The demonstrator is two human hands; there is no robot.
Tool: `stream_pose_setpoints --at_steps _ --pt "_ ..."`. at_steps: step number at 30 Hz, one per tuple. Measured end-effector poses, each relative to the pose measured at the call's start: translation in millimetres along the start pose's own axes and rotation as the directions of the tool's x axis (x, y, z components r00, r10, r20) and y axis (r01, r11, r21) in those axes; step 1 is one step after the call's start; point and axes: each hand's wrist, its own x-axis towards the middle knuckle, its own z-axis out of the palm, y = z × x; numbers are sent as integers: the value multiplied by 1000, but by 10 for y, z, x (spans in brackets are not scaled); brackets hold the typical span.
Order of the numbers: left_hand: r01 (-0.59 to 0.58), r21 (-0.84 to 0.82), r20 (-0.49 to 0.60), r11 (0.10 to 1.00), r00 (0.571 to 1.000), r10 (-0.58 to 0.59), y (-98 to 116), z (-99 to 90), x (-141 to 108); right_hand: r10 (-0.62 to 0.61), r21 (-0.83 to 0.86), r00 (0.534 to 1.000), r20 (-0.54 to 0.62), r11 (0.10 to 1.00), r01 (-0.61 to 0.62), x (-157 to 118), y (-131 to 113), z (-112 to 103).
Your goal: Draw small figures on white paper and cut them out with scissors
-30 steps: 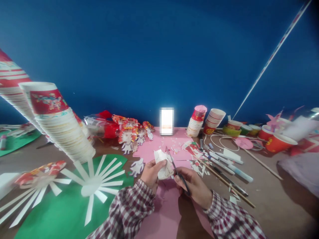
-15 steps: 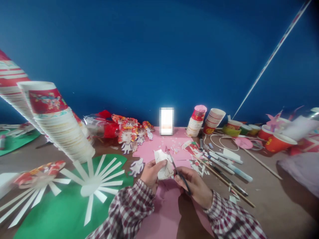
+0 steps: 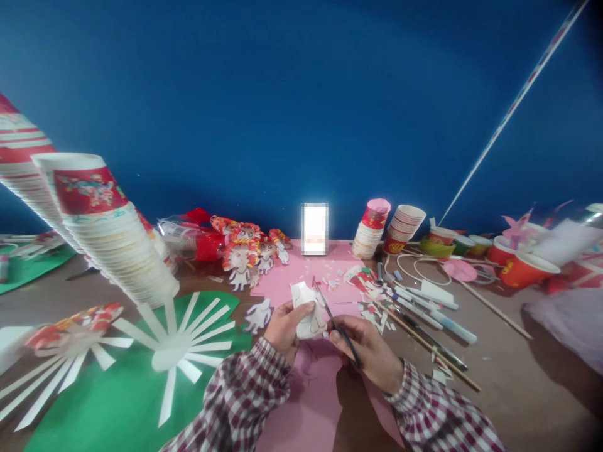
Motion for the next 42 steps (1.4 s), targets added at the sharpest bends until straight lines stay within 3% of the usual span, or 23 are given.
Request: stream_pose_setpoints --at_steps 18,26,42 --pt "24 122 57 992 998 -32 -9 -121 92 33 -32 999 9 999 -33 9 29 -19" --pt "54 3 82 999 995 -54 45 -23 -6 -26 -54 1000 16 998 27 26 57 -31" --pt "49 72 43 996 998 -52 29 -62 27 -3 -53 1000 12 999 4 10 31 -31"
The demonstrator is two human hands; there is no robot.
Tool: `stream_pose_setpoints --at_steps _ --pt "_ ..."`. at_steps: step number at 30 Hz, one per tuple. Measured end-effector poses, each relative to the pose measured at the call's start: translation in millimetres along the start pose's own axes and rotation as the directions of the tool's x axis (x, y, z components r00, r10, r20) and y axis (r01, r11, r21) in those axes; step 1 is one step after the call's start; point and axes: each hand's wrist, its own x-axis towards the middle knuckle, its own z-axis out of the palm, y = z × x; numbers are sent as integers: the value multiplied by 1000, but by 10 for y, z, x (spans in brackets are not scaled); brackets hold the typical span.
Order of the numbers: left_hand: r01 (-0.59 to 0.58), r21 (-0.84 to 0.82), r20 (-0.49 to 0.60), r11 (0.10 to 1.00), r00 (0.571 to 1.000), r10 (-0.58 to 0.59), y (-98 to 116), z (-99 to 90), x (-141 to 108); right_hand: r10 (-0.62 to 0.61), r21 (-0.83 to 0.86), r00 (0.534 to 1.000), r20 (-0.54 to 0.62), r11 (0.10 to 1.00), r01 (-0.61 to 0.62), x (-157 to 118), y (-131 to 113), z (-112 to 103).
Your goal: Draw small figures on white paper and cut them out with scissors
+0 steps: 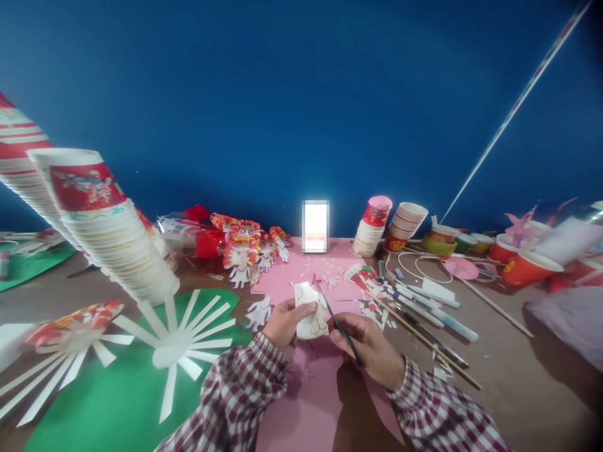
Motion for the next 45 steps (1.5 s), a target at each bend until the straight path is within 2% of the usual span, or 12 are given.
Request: stream_pose_setpoints --at_steps 10,45 --pt "4 -22 19 1000 1000 -4 24 11 -21 23 -30 1000 -1 999 -23 -34 -36 -13" --pt "49 81 73 995 996 -55 101 -120 36 56 -107 998 -16 993 -58 -26 -73 -6"
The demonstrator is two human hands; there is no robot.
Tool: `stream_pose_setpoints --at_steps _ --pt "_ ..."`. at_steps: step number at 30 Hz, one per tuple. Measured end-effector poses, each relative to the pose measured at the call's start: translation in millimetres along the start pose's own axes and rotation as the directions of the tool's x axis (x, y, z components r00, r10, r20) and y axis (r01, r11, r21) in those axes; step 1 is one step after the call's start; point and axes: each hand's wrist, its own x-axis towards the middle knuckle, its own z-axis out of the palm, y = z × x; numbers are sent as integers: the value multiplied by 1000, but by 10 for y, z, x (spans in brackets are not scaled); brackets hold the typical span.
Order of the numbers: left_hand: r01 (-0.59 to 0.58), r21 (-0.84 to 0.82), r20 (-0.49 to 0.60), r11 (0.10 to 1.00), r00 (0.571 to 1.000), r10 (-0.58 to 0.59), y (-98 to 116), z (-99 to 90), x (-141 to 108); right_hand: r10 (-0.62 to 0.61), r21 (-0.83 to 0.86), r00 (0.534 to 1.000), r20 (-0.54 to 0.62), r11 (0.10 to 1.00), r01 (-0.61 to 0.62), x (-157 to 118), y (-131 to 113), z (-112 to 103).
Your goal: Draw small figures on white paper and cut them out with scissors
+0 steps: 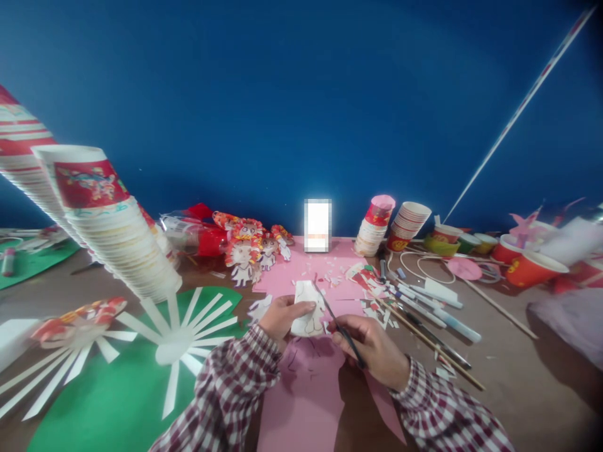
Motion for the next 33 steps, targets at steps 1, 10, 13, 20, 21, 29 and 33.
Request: stream_pose_setpoints --at_steps 1,10,13,20,21,29,33 --pt "3 1 2 1000 1000 -3 3 -4 1 -4 -11 1000 -4 1000 4 1 4 -2" --pt "21 -19 53 1000 998 -20 45 -6 -20 -17 -48 1000 -4 999 17 9 34 -7" --pt "21 -11 53 1000 998 -20 34 -15 -13 -25 -60 1000 -3 998 25 15 60 -1" --pt "20 66 65 998 998 -24 25 6 -18 -50 -77 999 -1 996 50 20 65 5" --pt "23 69 65 997 997 -27 28 11 -20 -57 -77 998 -2 995 57 19 57 4" --pt "39 43 91 998 995 -42 46 6 -15 -59 -102 998 -4 993 58 -2 -2 -5" --pt "47 53 56 997 997 -50 22 -18 15 -70 -124 998 -11 990 68 -11 -6 -10"
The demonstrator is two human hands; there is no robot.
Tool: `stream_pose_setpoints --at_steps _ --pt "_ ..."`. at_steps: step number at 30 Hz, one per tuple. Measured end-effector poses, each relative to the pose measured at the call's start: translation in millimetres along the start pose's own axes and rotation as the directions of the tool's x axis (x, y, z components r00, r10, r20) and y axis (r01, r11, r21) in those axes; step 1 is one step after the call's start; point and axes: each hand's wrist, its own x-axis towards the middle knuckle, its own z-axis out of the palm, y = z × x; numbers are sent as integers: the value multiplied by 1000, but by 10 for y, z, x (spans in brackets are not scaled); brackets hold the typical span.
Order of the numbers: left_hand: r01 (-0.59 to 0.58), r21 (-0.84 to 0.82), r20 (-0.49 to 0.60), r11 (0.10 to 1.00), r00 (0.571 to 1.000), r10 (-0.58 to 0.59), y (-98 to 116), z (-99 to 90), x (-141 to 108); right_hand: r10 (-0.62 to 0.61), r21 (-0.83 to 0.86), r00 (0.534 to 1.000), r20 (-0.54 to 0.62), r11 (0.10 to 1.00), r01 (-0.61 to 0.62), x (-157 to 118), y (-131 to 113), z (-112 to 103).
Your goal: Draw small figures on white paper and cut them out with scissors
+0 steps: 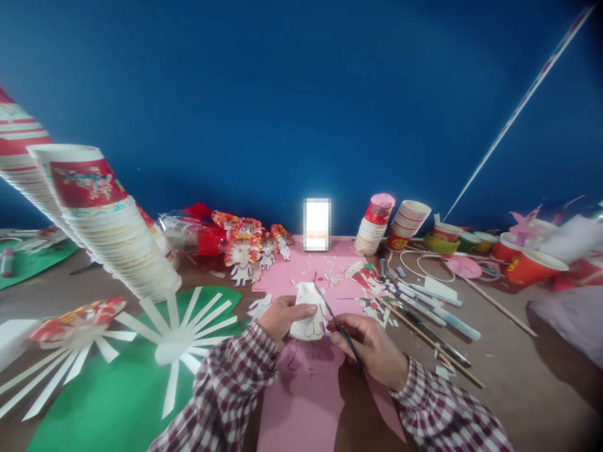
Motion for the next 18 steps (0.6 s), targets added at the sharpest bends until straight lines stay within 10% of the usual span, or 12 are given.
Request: stream_pose_setpoints --at_steps 18 --pt "14 22 13 1000 1000 -15 37 -46 -18 -5 -34 1000 0 999 5 4 -4 -3"
